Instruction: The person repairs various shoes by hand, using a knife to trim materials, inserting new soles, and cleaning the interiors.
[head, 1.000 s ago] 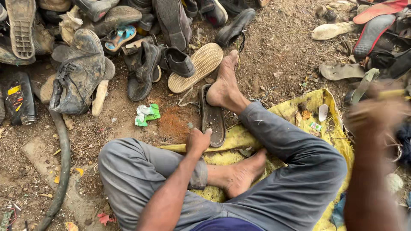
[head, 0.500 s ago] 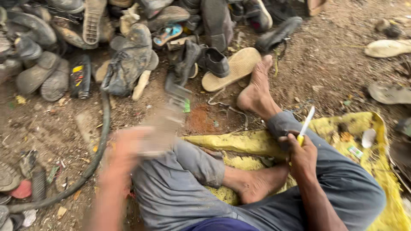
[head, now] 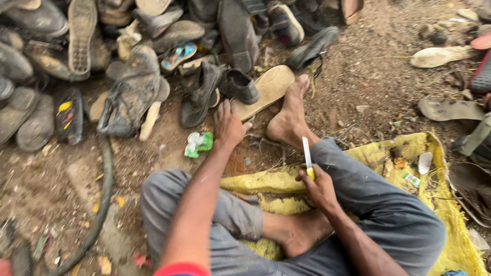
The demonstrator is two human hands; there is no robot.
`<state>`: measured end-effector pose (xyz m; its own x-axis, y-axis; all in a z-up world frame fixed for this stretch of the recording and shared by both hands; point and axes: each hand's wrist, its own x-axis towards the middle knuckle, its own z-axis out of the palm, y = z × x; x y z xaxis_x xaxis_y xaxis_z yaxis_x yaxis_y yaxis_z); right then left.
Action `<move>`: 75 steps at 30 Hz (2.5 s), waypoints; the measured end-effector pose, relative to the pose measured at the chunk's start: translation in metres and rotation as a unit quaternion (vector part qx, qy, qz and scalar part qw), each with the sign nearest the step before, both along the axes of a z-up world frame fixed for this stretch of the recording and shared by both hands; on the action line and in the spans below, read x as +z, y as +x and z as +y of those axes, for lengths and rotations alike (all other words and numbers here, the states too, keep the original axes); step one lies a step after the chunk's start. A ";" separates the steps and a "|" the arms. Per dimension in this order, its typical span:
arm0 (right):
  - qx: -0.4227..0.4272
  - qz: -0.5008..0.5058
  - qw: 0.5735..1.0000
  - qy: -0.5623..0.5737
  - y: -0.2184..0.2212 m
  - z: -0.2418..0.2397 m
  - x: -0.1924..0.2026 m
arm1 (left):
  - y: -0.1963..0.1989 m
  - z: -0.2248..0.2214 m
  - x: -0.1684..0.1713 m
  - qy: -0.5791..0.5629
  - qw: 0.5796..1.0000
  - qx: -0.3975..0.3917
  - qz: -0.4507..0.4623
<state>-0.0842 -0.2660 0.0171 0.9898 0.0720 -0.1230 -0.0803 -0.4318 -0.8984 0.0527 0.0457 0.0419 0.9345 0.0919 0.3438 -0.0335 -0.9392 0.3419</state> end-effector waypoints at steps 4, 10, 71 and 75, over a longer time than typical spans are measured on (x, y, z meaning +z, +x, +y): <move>-0.063 0.071 0.995 -0.021 0.009 -0.007 0.011 | 0.038 -0.010 0.001 0.013 0.991 -0.002 0.133; -0.043 0.086 0.995 -0.036 0.018 0.001 0.034 | -0.010 0.013 0.041 -0.595 0.744 0.011 0.303; 0.085 -0.084 0.950 -0.290 0.034 0.094 -0.037 | -0.057 -0.013 -0.060 0.042 0.979 -0.179 0.087; 0.096 -0.088 0.933 -0.335 0.064 0.109 -0.038 | -0.053 -0.014 -0.049 -0.063 0.977 -0.149 0.142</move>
<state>-0.0207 -0.1566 -0.0204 0.9758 0.2149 -0.0417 0.1789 -0.8926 -0.4139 0.0001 0.0319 -0.0069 0.9821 -0.1745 0.0713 -0.1868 -0.8518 0.4895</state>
